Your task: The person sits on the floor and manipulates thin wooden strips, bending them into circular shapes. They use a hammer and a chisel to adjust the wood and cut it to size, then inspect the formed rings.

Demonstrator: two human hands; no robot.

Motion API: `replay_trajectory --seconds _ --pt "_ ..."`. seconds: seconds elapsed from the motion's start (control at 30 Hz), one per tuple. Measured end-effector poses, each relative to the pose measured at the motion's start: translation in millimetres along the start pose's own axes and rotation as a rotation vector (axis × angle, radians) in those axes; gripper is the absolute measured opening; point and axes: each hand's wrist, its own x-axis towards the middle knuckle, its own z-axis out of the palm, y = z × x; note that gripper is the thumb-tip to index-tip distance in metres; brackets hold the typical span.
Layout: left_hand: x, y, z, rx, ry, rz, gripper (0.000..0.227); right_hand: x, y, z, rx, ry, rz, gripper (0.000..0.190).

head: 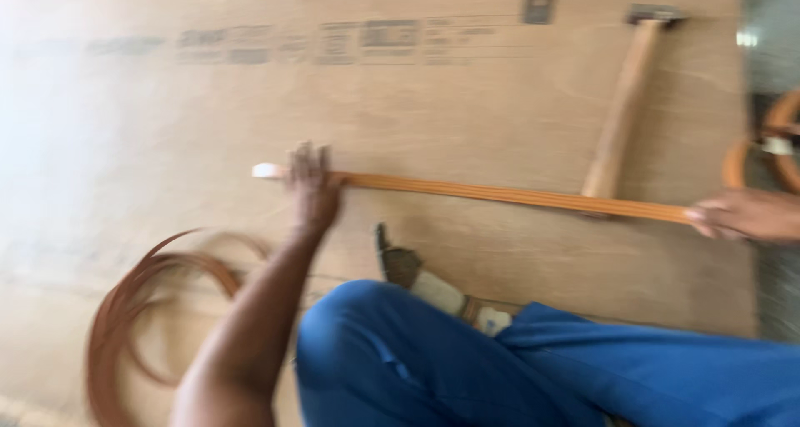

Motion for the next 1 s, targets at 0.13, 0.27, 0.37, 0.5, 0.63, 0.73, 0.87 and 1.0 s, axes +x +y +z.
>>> replay_trajectory --seconds 0.13,0.27,0.37,0.5,0.63,0.73,0.87,1.0 --pt "-29 45 -16 -0.243 -0.256 -0.252 0.094 2 25 25 0.377 0.080 0.378 0.061" --pt "-37 50 -41 -0.236 -0.331 -0.215 0.094 1 18 33 0.563 0.023 0.377 0.062" --pt "-34 47 -49 -0.215 -0.383 -0.203 0.092 -6 15 40 0.629 0.009 0.378 0.062" --pt "-31 50 -72 -0.194 -0.374 -0.165 0.090 -14 5 37 0.685 0.005 0.381 0.063" --pt "-32 42 -65 -0.221 -0.165 -0.072 0.069 -12 -5 40 0.737 -0.023 0.380 0.064" --pt "-30 26 -52 -0.119 -0.056 0.005 0.054 -6 5 45 0.768 -0.047 0.391 0.065" --pt "-24 23 -50 -0.233 -0.083 -0.090 0.031 -3 3 48 0.727 -0.026 0.408 0.066" --pt "-20 23 -53 -0.264 -0.071 -0.121 0.026 -2 2 46 0.450 0.042 0.342 0.058"
